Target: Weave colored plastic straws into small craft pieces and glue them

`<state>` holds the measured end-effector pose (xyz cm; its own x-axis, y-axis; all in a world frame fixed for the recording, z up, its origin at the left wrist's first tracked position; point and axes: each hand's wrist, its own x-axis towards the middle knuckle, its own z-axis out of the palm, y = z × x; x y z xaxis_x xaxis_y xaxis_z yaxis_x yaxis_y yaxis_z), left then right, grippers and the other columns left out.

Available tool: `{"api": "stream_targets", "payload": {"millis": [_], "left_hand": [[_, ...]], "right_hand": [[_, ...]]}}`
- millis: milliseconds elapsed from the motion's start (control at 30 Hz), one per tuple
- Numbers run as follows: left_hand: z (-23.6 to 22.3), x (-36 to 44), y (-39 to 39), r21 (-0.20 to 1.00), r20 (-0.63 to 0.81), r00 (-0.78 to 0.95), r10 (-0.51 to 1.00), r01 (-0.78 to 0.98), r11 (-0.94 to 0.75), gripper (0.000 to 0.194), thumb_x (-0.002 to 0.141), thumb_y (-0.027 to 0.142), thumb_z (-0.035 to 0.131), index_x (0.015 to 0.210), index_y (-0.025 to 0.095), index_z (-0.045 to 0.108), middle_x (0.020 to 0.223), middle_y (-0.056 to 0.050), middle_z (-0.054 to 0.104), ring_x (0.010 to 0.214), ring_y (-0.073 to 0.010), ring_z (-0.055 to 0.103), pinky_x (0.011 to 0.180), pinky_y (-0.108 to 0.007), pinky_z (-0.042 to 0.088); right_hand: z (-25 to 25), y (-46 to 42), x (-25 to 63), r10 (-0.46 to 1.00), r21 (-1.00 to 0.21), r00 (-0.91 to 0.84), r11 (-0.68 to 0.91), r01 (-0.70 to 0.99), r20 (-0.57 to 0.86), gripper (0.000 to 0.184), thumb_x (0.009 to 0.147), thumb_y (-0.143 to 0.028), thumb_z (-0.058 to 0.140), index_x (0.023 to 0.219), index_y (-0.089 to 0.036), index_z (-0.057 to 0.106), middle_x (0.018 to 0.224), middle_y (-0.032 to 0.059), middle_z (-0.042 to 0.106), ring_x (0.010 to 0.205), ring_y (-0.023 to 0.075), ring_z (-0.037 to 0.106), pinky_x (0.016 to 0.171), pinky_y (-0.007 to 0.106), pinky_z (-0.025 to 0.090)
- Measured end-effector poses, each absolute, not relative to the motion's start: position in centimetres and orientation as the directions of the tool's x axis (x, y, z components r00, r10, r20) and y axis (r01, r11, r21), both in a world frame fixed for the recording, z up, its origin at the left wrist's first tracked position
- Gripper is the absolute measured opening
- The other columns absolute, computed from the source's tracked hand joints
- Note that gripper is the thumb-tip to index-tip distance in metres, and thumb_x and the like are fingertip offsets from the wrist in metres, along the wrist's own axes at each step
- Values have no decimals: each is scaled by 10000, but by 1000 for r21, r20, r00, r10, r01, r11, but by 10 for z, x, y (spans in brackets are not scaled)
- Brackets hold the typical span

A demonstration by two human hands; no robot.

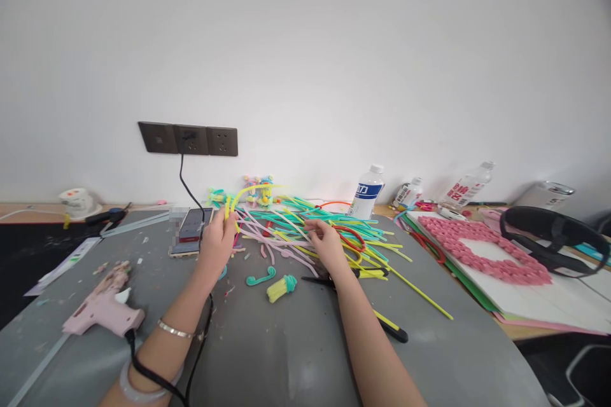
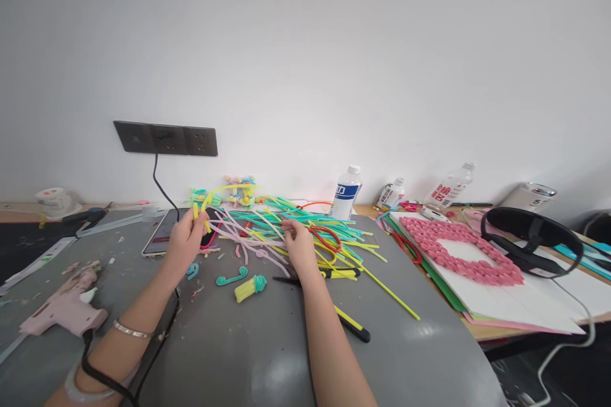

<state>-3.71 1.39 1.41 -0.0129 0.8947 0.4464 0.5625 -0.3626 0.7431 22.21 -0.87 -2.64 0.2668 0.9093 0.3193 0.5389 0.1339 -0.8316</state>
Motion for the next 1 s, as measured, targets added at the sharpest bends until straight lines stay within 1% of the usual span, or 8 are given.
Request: {"api": "stream_targets", "payload": {"millis": [133, 233, 333, 533, 633, 733, 833, 1000], "left_hand": [[13, -35, 14, 669, 350, 93, 932, 672, -318, 265, 914, 383, 347, 794, 208, 507, 546, 26, 516, 500, -155, 510, 511, -241, 325], [12, -34, 15, 650, 328, 103, 939, 696, -304, 264, 910, 383, 343, 777, 213, 495, 550, 25, 515, 515, -160, 520, 507, -240, 318], [10, -35, 16, 660, 305, 110, 946, 692, -293, 270, 915, 389, 333, 790, 213, 497, 560, 24, 516, 520, -162, 530, 501, -238, 330], [9, -35, 15, 667, 275, 150, 950, 682, -301, 279, 911, 393, 333, 813, 212, 521, 540, 29, 491, 517, -169, 536, 494, -242, 356], [8, -34, 16, 667, 264, 160, 951, 682, -300, 278, 909, 398, 333, 805, 215, 514, 528, 34, 480, 500, -165, 526, 494, -243, 354], [7, -34, 17, 666, 259, 168, 951, 682, -302, 269, 909, 397, 335, 797, 215, 500, 550, 27, 503, 513, -165, 536, 503, -244, 357], [8, -34, 17, 664, 254, 179, 951, 682, -305, 254, 907, 385, 340, 783, 215, 482, 566, 25, 499, 538, -167, 545, 515, -243, 355], [12, -33, 14, 638, 249, 239, 939, 689, -344, 261, 916, 387, 326, 751, 221, 441, 534, 46, 439, 507, -154, 498, 511, -240, 304]], "right_hand": [[-28, -10, 223, 934, -773, 232, 70, 631, 273, 321, 769, -122, 472, 1006, -177, 680, 1014, 94, 728, 864, 240, 677, 789, 382, 530], [-27, -12, 219, 964, -738, 89, 133, 661, 253, 264, 755, -105, 528, 914, -194, 719, 1059, 74, 730, 1023, 247, 654, 922, 381, 487], [-25, -15, 214, 974, -713, -42, 192, 674, 223, 214, 785, -150, 560, 903, -201, 731, 1037, 64, 742, 1033, 249, 656, 938, 379, 479], [-21, -15, 214, 957, -630, 9, 182, 755, 288, 263, 803, -104, 482, 885, -204, 711, 1006, 75, 715, 1013, 246, 639, 920, 385, 474], [-25, -13, 216, 943, -598, 38, 178, 781, 330, 298, 769, -111, 522, 1008, -202, 676, 1098, 90, 680, 1095, 269, 593, 968, 422, 447], [-32, -12, 216, 946, -636, 94, 133, 761, 310, 502, 748, -123, 538, 1245, -190, 559, 1279, 118, 602, 1211, 292, 538, 1024, 456, 411], [-36, -12, 216, 950, -701, 130, 115, 703, 285, 638, 731, -145, 556, 1358, -197, 446, 1373, 129, 538, 1278, 302, 493, 1047, 469, 394], [-24, -11, 226, 881, -839, 284, 196, 508, 378, 495, 774, -181, 474, 1268, -176, 490, 1161, 140, 666, 1084, 271, 630, 891, 423, 501]]}}
